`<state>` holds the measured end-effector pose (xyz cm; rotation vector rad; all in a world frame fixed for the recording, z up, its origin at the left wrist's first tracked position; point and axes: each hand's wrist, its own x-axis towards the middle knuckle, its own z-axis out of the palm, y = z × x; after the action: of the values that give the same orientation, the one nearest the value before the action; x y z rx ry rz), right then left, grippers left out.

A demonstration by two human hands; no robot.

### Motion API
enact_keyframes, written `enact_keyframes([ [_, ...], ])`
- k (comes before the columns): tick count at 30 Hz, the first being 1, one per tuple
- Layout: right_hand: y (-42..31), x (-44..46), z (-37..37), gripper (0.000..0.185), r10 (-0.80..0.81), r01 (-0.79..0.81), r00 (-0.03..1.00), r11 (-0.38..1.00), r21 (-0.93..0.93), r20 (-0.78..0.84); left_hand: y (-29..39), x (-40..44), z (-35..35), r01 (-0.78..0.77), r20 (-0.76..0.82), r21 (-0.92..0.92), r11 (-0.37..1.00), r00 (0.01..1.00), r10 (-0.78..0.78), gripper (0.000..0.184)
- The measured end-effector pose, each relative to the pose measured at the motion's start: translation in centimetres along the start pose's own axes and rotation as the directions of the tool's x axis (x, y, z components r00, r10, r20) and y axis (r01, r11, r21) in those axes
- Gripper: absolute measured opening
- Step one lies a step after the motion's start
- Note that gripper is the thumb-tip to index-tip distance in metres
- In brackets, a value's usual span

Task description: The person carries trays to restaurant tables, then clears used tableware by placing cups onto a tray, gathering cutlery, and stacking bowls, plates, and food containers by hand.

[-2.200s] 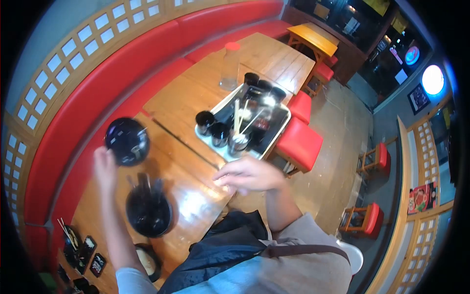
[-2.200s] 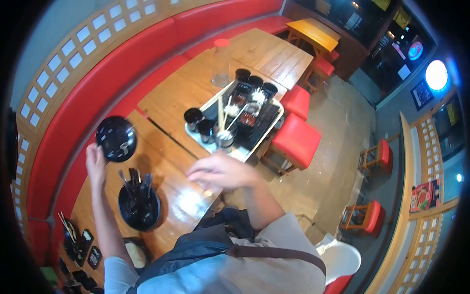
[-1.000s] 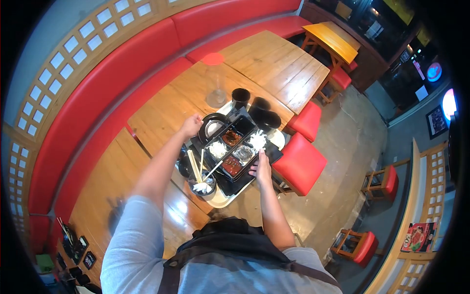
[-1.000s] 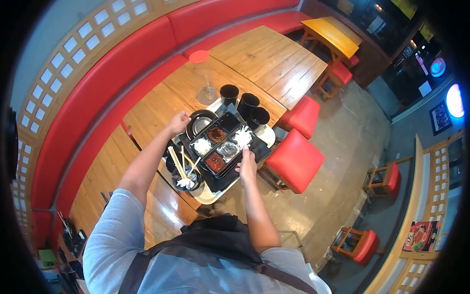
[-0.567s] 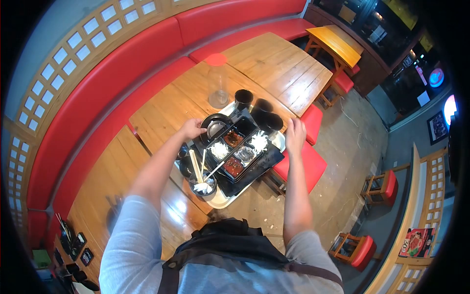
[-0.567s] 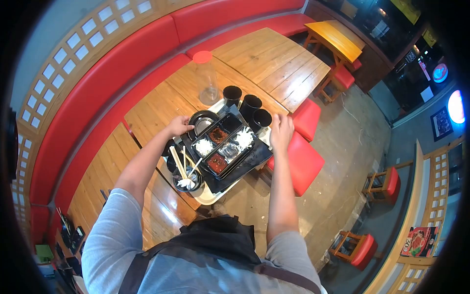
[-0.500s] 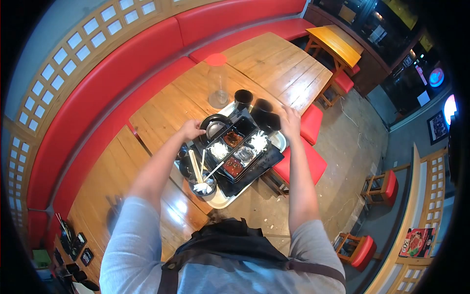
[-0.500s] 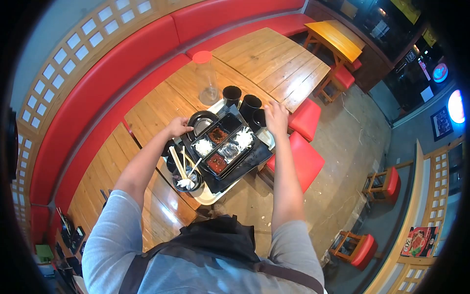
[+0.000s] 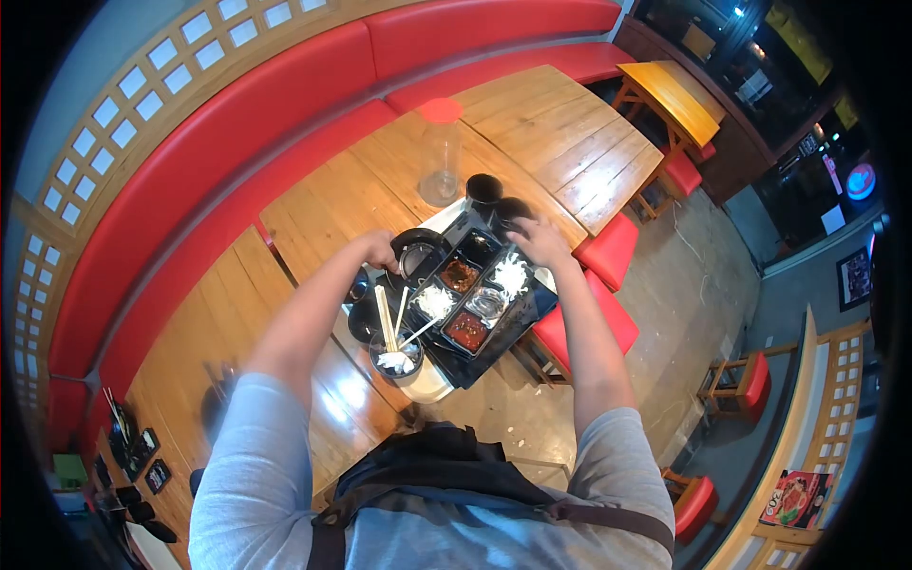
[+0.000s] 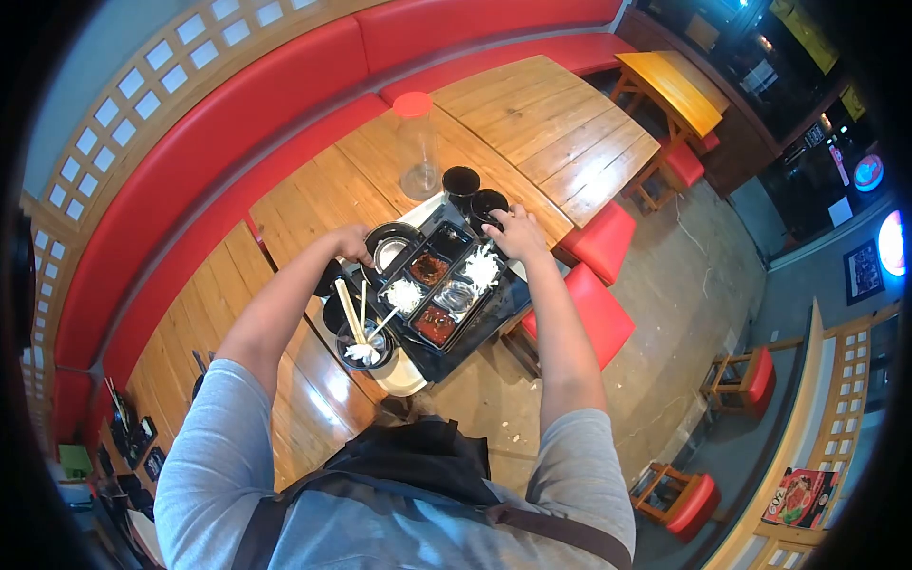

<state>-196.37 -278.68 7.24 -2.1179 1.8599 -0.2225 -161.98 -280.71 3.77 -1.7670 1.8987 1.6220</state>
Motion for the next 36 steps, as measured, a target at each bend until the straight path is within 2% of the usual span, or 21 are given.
enact_keyframes([
  [4,0.7,0.0,-0.5,0.047,-0.058,0.068,0.995,0.991,0.112,-0.085,2.3,-3.0,-1.1,0.02,-0.056,0.027,0.999,0.998,-0.018,0.042],
  [5,0.6,-0.3,-1.2,0.048,-0.051,0.074,0.991,0.98,0.186,-0.127,2.8,-4.0,-1.7,-0.021,-0.191,0.013,1.0,0.981,0.023,0.042],
  [6,0.2,-0.7,-2.1,0.048,-0.068,0.096,0.976,0.988,0.125,-0.209,2.8,-4.7,-2.3,-0.061,-0.326,0.002,0.998,0.943,0.058,0.042],
  [8,-0.2,-2.2,-4.0,0.046,-0.041,0.121,0.931,0.973,0.199,-0.363,1.6,-6.7,-4.0,-0.268,-0.567,0.073,0.961,0.781,0.261,0.032],
  [10,1.6,-3.6,-4.0,0.042,0.021,0.148,0.854,0.949,0.28,-0.519,2.3,-12.6,-5.4,-0.401,-0.685,-0.106,0.91,0.693,0.225,0.024],
  [12,4.5,-5.3,-2.9,0.039,0.242,0.075,0.797,0.869,0.489,-0.553,1.7,-19.2,-5.2,-0.534,-0.858,-0.167,0.829,0.493,0.144,0.021],
  [14,10.0,-8.1,1.3,0.041,0.461,0.043,0.725,0.711,0.702,-0.511,1.7,-27.4,-4.2,-0.464,-0.904,-0.191,0.865,0.427,0.029,0.02],
  [15,10.0,-10.3,2.3,0.042,0.703,-0.07,0.658,0.414,0.907,-0.27,0.9,-31.2,-3.4,-0.398,-0.926,-0.217,0.892,0.373,-0.058,0.022],
  [16,9.6,-12.0,3.2,0.042,0.837,-0.096,0.534,0.197,0.976,-0.116,-0.5,-34.6,-2.5,-0.364,-0.943,-0.249,0.898,0.301,-0.14,0.022],
  [17,13.7,-13.7,8.0,0.045,0.862,-0.031,0.506,0.056,0.998,-0.033,-2.2,-38.2,-1.3,-0.343,-0.959,-0.251,0.905,0.212,-0.186,0.025],
  [19,13.0,-15.3,12.6,0.044,0.834,-0.235,0.535,-0.006,0.972,0.135,-5.9,-45.9,2.1,-0.339,-0.969,-0.248,0.908,0.069,-0.239,0.032],
  [20,11.3,-15.6,14.4,0.043,0.797,-0.326,0.575,0.017,0.945,0.184,-7.6,-49.4,4.3,-0.298,-0.95,-0.293,0.908,-0.015,-0.312,0.032],
  [22,6.2,-14.6,16.8,0.042,0.684,-0.439,0.684,0.107,0.892,0.255,-11.0,-54.9,9.0,-0.418,-0.846,-0.342,0.841,-0.252,-0.47,0.03],
  [24,0.0,-13.5,18.0,0.041,0.531,-0.488,0.786,0.216,0.846,0.317,-14.6,-59.7,14.6,-0.406,-0.695,-0.476,0.78,-0.371,-0.617,0.029],
  [26,-6.6,-13.0,18.5,0.04,0.365,-0.484,0.857,0.329,0.811,0.364,-19.6,-63.1,21.5,-0.429,-0.563,-0.532,0.73,-0.465,-0.683,0.017],
  [28,-13.2,-13.4,18.9,0.038,0.205,-0.453,0.891,0.43,0.781,0.405,-26.1,-64.4,28.5,-0.288,-0.481,-0.609,0.739,-0.607,-0.632,0.022],
  [30,-19.5,-14.5,19.6,0.037,0.061,-0.412,0.892,0.515,0.752,0.447,-31.7,-65.1,33.6,-0.268,-0.354,-0.736,0.622,-0.63,-0.691,0.032],
  [31,-22.4,-15.3,20.0,0.037,0.005,-0.39,0.886,0.55,0.738,0.464,-33.7,-65.8,34.8,-0.311,-0.322,-0.784,0.538,-0.537,-0.779,0.037],
  [32,-25.1,-16.4,20.5,0.036,-0.047,-0.371,0.872,0.584,0.722,0.486,-37.9,-65.7,36.5,-0.246,-0.389,-0.769,0.59,-0.553,-0.737,0.039],
  [34,-30.6,-18.9,21.9,0.035,-0.121,-0.335,0.847,0.634,0.697,0.517,-36.9,-68.2,32.9,0.024,-0.398,-0.883,0.469,-0.567,-0.721,0.043],
  [36,-35.1,-22.1,23.2,0.034,-0.155,-0.312,0.82,0.686,0.657,0.551,-43.3,-70.1,32.1,0.102,-0.495,-0.819,0.565,-0.623,-0.606,0.046],
])
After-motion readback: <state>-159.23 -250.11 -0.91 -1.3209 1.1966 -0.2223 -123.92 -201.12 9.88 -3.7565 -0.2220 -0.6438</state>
